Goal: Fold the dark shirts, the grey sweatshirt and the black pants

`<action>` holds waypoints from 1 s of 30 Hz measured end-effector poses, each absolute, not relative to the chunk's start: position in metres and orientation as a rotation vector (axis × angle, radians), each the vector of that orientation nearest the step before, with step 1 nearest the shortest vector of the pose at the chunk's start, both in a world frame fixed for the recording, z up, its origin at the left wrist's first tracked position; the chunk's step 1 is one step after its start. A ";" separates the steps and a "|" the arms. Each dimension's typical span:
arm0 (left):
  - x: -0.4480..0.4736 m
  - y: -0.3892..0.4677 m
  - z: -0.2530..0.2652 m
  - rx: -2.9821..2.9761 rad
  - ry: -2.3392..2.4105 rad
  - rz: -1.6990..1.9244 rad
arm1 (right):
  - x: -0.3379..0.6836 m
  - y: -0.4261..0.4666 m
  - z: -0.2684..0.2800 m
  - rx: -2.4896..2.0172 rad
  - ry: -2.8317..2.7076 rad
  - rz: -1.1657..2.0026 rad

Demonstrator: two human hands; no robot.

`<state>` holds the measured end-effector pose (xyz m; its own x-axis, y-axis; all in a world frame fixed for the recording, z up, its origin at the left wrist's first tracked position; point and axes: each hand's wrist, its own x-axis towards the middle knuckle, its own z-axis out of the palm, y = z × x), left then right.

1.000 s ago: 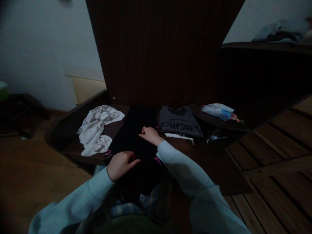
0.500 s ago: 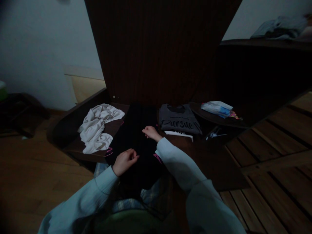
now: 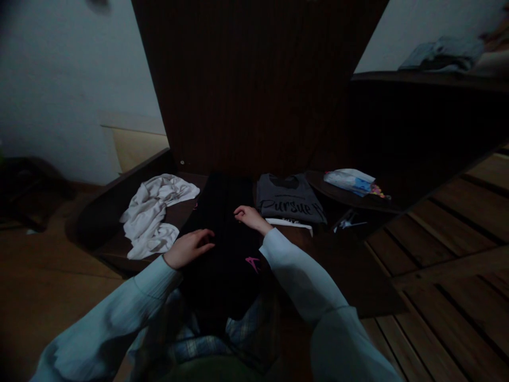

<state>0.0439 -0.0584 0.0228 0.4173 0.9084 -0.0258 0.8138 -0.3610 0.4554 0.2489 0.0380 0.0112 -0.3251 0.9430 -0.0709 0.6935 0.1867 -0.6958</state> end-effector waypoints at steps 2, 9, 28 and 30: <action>0.043 -0.034 0.028 2.395 1.542 0.291 | 0.251 0.047 0.016 -1.657 -2.162 0.571; 0.058 0.051 0.025 2.172 2.067 0.521 | 0.228 0.084 0.024 -2.112 -1.895 0.258; 0.028 0.147 0.014 1.723 2.010 0.442 | 0.244 0.134 0.008 -2.178 -1.686 0.372; 0.031 0.145 0.011 1.720 2.017 0.477 | 0.243 0.130 0.006 -2.159 -1.689 0.333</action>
